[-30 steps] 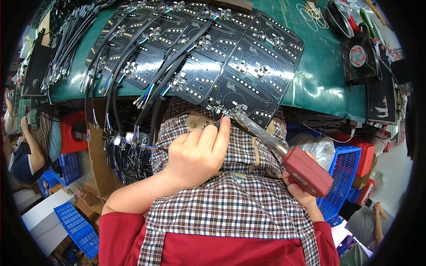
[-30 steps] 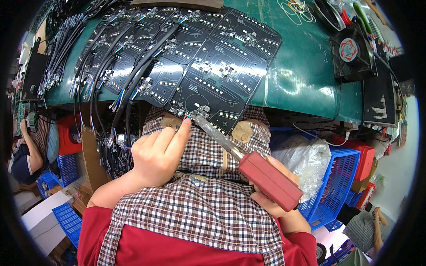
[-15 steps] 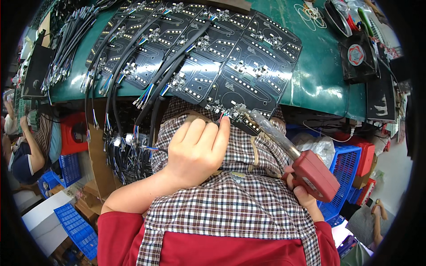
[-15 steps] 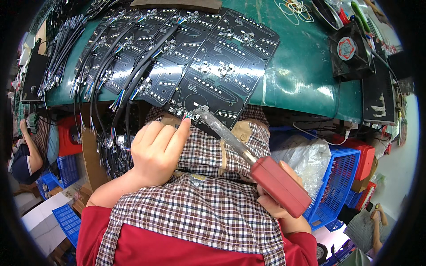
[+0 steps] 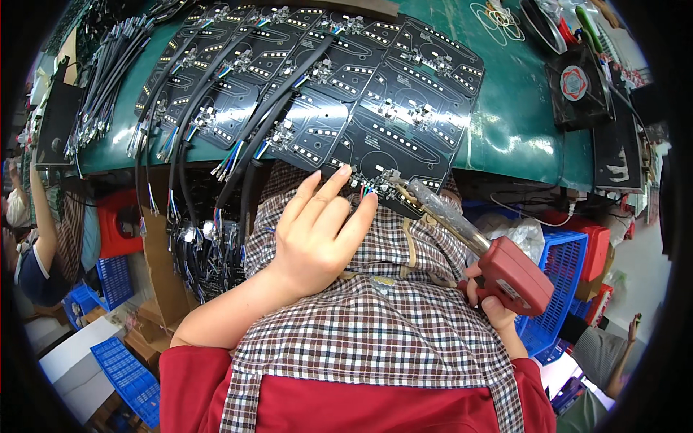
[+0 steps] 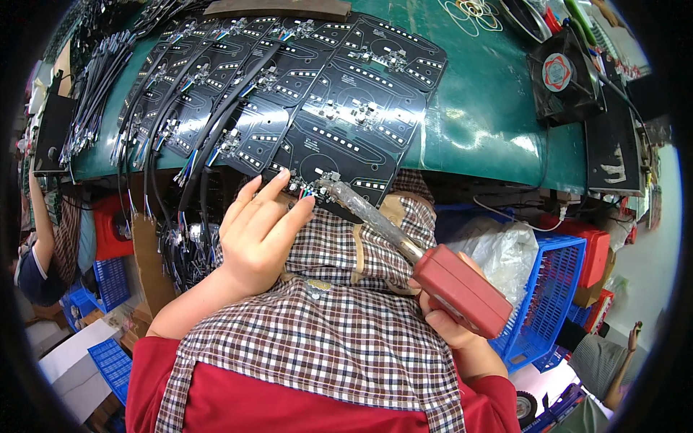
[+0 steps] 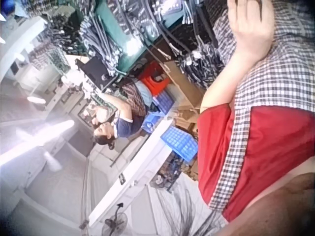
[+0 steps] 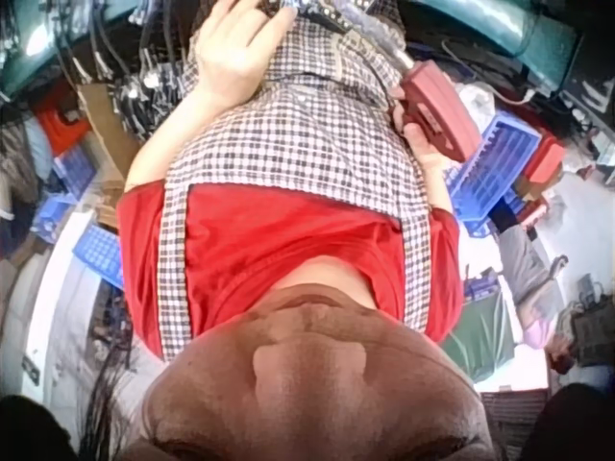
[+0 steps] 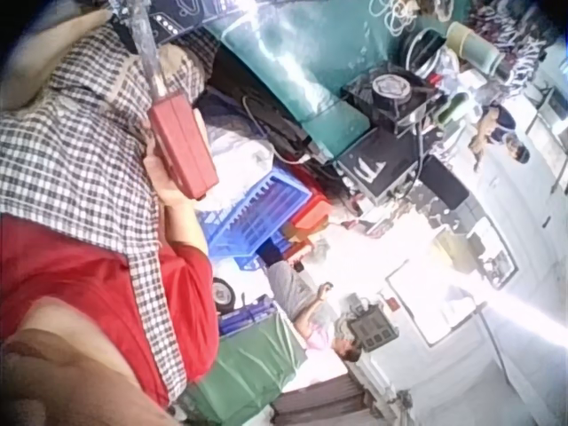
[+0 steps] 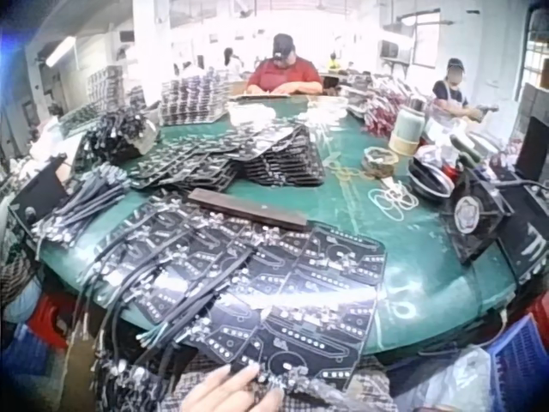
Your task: The person solders wire harnesses onto circuit board panels using a soldering gun, stacks the finished panels, and places them into a cardboard box before laying out another circuit board panel on the workbench.
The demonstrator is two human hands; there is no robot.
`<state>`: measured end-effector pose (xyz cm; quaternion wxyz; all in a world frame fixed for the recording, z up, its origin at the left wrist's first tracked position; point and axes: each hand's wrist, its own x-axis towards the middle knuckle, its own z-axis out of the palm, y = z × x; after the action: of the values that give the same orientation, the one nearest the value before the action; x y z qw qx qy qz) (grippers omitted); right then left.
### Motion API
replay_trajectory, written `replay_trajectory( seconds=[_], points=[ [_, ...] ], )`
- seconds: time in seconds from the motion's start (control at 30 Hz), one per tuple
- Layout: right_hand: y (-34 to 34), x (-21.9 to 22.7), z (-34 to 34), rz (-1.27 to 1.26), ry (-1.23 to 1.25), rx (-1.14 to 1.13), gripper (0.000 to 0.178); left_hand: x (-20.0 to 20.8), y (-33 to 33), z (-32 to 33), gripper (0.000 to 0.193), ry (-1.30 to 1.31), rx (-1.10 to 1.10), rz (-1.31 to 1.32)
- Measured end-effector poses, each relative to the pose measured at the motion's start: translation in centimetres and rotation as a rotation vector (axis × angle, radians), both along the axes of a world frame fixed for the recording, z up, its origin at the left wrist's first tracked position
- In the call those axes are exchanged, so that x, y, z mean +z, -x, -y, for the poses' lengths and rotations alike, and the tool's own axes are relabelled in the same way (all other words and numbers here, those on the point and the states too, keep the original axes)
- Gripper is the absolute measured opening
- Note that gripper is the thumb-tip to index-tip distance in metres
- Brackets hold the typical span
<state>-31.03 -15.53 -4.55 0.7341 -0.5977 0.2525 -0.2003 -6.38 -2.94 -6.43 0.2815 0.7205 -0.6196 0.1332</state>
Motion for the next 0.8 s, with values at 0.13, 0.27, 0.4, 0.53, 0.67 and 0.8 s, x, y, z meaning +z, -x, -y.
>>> replay_trajectory(
  seconds=[0.13,0.27,0.4,0.53,0.67,0.8],
  points=[
    [0.8,-0.6,-0.2,-0.012,-0.005,-0.076,0.064,-0.1,0.2,0.1,0.018,0.016,0.021,0.056],
    [1.7,-0.9,0.5,-0.132,-0.024,0.073,0.074,0.2,0.2,0.1,0.020,0.014,0.007,0.123],
    [1.9,-1.3,0.7,-0.152,0.156,0.135,0.076,0.3,0.3,0.1,0.019,-0.010,0.010,0.114],
    [1.8,-1.3,0.8,-0.179,0.324,0.133,0.068,0.3,0.3,0.1,0.019,-0.002,0.008,0.121],
    [1.8,-1.3,1.3,-0.274,0.776,0.233,0.055,0.2,0.3,0.2,0.019,-0.003,0.014,0.123],
    [1.4,-0.5,1.0,-0.283,0.883,0.210,0.049,0.3,0.3,0.2,0.020,-0.008,0.020,0.121]
  ],
)
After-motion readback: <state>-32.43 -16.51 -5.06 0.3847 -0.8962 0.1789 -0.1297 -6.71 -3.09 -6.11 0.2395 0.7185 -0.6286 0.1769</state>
